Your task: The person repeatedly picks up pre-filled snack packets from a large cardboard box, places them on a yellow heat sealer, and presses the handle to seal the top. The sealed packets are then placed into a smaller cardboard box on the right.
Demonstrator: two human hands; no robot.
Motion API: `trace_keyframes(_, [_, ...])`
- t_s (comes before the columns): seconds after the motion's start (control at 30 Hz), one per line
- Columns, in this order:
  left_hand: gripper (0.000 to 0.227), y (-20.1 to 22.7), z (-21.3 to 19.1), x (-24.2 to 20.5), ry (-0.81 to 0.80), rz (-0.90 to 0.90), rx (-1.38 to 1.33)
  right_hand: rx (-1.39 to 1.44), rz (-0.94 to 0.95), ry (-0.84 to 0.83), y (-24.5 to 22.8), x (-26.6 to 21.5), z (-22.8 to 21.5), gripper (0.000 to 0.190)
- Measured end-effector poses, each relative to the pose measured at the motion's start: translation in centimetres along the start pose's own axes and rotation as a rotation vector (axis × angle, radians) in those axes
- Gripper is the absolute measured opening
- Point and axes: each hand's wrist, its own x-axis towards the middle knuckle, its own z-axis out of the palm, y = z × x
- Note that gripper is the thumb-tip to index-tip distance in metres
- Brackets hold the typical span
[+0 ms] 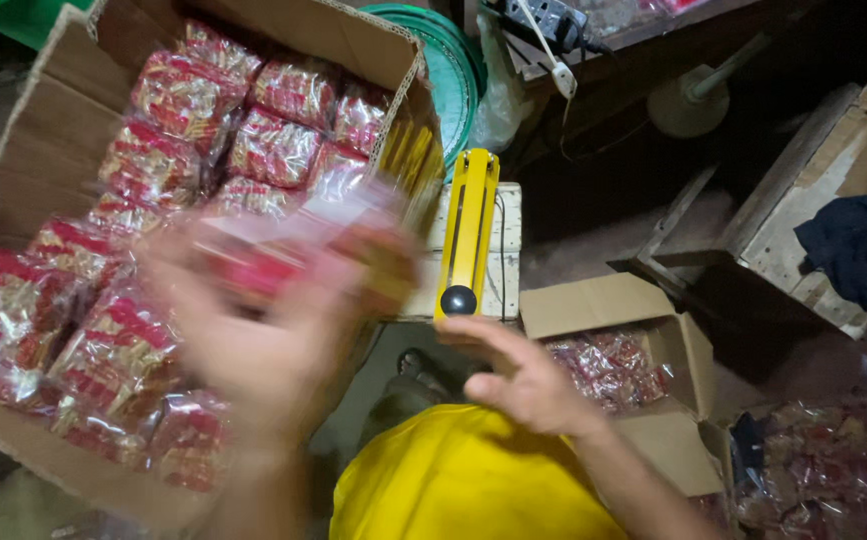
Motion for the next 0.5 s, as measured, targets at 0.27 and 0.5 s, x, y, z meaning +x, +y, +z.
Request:
trace_keyframes(0.27, [0.044, -9.7, 7.7, -10.5, -0.421, -0.485, -0.787, 1.128, 0.000, 0.382, 7.6, 1.2, -0.4, 0.068])
trace_keyframes(0.5, [0.078, -11.2, 10.0, -11.2, -0.783, -1.006, -0.878, 1.014, 0.075, 0.245, 19.1, -2.7, -4.3, 0.056])
